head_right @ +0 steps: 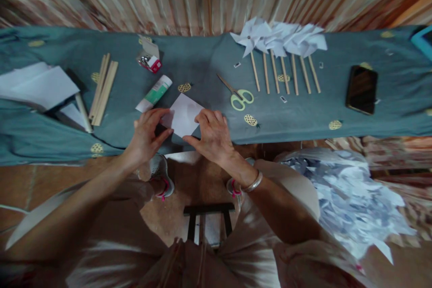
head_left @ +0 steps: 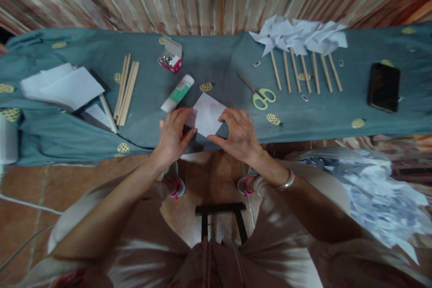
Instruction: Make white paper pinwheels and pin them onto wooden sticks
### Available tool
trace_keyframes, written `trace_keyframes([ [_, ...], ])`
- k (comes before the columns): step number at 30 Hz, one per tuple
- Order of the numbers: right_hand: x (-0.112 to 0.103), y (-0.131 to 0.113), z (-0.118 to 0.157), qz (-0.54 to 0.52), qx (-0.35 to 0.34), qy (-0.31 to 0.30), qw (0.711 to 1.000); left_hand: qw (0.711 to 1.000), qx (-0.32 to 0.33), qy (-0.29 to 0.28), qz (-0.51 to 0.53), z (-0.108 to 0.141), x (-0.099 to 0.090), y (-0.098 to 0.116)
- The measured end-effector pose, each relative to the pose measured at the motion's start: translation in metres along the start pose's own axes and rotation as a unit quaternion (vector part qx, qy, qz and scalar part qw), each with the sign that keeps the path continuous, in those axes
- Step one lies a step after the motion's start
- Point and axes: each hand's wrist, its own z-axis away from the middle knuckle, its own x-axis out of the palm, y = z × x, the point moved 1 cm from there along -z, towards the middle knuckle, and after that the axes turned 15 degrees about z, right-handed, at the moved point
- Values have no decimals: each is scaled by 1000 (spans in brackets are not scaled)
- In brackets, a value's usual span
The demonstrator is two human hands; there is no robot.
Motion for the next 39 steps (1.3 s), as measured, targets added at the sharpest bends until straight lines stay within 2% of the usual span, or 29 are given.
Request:
trace_keyframes([
  [12, 1, 1, 0, -19, 8, -5, 1000, 1000, 1, 18, 9, -2, -5, -10],
  [15, 0, 0, 0, -10, 10, -8, 1000, 999, 22, 37, 2, -1, -7, -8],
  [18, -1, -1, 0, 0, 4, -12, 1000, 995, 73, 55, -42, 2, -8, 1],
  [20, -2, -2, 0, 8, -1, -13, 1000, 989, 124, 34, -71, 6, -7, 7],
  [23, -3, -2, 0, 17, -5, -12, 1000, 981, 174, -41, -70, 10, -2, 9],
  [25, -4, -2, 0, 15, -7, -14, 1000, 980, 175, -68, -64, 11, 0, 7],
  [33, -8, 5, -9, -17, 20, -40, 999, 972, 178, -107, -112, 22, -1, 16],
  [39, -9, 13, -16, -38, 25, -50, 998, 971, 172, -126, -104, 30, -1, 16],
])
